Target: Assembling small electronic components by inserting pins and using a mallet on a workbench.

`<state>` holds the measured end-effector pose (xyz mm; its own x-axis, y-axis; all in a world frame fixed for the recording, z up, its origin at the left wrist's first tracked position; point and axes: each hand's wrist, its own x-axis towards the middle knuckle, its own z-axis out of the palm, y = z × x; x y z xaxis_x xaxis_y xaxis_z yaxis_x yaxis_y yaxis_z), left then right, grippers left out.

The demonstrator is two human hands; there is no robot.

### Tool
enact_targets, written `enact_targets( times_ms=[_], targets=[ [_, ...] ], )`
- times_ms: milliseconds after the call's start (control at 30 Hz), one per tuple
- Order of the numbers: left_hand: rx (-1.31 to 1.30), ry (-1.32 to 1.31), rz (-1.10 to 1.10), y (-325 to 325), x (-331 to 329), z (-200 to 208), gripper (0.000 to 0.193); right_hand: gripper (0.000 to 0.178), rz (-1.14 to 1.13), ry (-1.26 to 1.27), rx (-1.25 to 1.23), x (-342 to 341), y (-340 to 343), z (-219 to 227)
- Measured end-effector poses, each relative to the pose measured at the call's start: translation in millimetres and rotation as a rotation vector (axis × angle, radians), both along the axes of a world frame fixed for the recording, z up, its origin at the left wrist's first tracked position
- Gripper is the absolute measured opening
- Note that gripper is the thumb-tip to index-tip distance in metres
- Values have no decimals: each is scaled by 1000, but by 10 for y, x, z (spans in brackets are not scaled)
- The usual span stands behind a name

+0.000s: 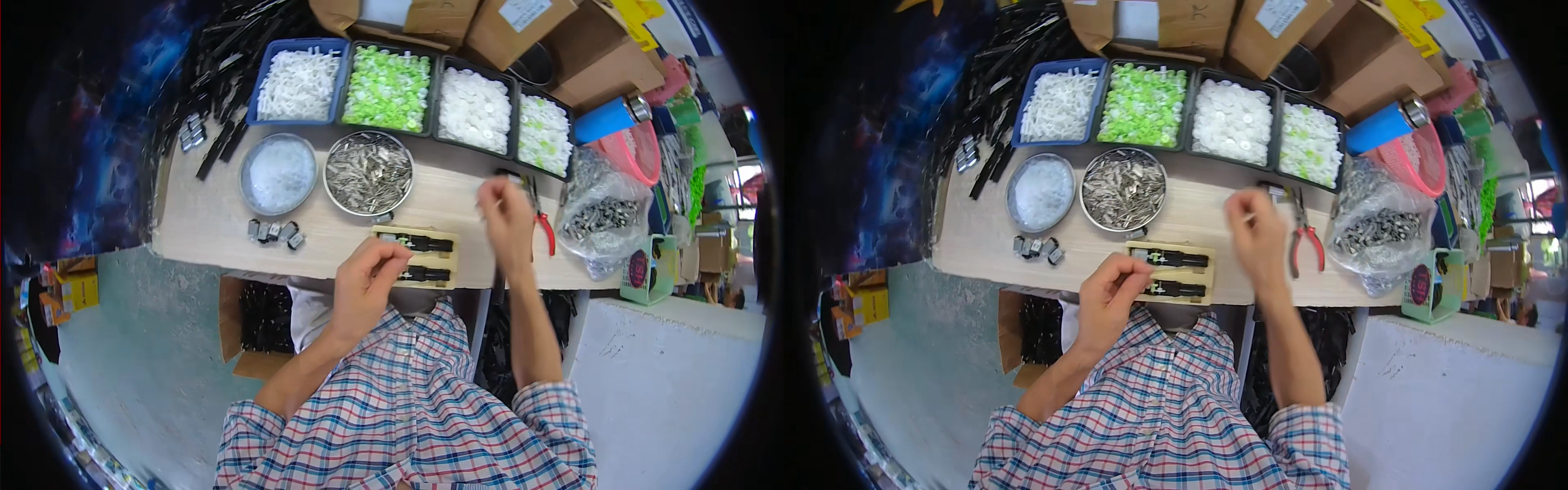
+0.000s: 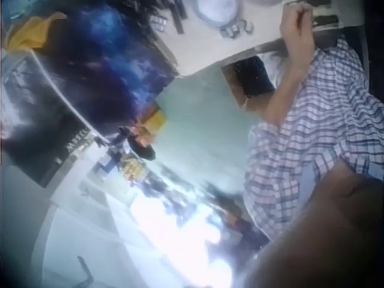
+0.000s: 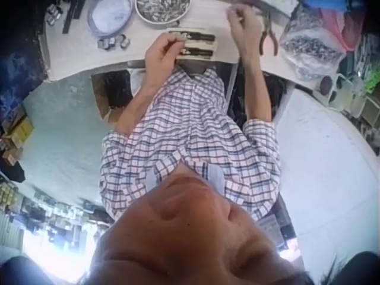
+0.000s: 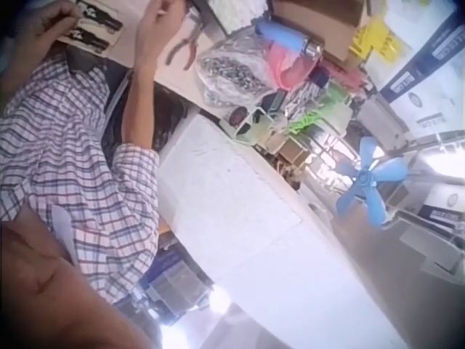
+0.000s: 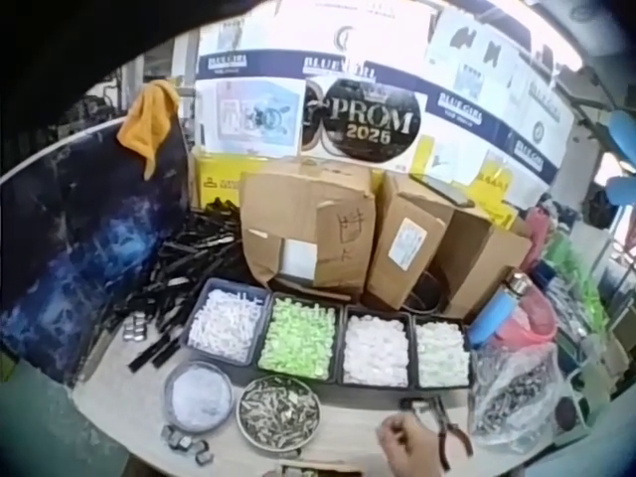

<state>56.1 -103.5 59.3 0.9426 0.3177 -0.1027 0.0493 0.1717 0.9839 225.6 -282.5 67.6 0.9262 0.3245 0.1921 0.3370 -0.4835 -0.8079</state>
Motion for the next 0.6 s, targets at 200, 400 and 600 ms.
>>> enact_targets(
  times_ms=[200, 400, 600],
  targets=[
    [-70, -19, 87, -105, 84, 163, 13, 9, 92, 494, 402, -1020, 350, -60],
    [-166, 35, 122, -132, -16, 102, 20, 9, 21, 557, 528, -1175, 395, -55],
    [-32, -18, 160, -161, -53, 32, 20, 8, 19, 386, 471, -1255, 375, -127]
  ],
)
